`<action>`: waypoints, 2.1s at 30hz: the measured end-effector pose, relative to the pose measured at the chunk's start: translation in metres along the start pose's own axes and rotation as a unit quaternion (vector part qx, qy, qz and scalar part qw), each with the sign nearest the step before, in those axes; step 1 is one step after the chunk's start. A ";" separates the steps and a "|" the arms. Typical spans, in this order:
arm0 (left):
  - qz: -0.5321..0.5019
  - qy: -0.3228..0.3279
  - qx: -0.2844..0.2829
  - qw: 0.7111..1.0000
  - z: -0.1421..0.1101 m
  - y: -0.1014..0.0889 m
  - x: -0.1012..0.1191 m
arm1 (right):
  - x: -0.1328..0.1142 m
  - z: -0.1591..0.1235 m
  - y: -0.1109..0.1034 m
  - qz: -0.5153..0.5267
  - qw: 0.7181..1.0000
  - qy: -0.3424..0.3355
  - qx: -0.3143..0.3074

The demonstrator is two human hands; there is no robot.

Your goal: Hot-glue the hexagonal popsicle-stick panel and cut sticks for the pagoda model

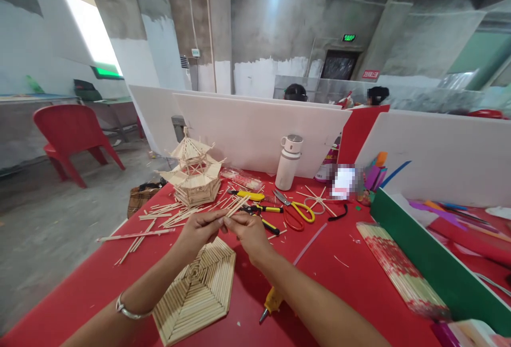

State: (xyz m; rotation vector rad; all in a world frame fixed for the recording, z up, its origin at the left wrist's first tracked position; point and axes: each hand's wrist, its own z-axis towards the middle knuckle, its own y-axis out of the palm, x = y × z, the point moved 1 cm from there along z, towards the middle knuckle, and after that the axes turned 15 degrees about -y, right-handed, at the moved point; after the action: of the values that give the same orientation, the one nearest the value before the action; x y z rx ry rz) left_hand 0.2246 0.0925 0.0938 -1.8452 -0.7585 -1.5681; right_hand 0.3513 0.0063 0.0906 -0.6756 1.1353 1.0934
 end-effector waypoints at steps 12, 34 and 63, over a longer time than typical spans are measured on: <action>-0.033 -0.021 0.018 0.999 0.012 -0.006 -0.008 | 0.009 0.008 -0.018 -0.129 0.984 -0.027 -0.117; -0.137 -0.145 0.055 0.978 0.017 -0.038 -0.005 | 0.043 0.056 -0.104 -0.541 0.804 0.143 -0.201; -0.096 -0.093 0.024 0.991 0.012 -0.039 0.013 | -0.016 0.001 -0.014 -0.288 0.918 0.040 -0.269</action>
State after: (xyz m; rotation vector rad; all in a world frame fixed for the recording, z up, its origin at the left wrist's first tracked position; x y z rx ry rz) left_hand 0.2047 0.1279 0.1081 -1.9494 -1.0775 -1.4924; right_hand 0.3637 -0.0034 0.1044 -1.3990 0.6163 0.8595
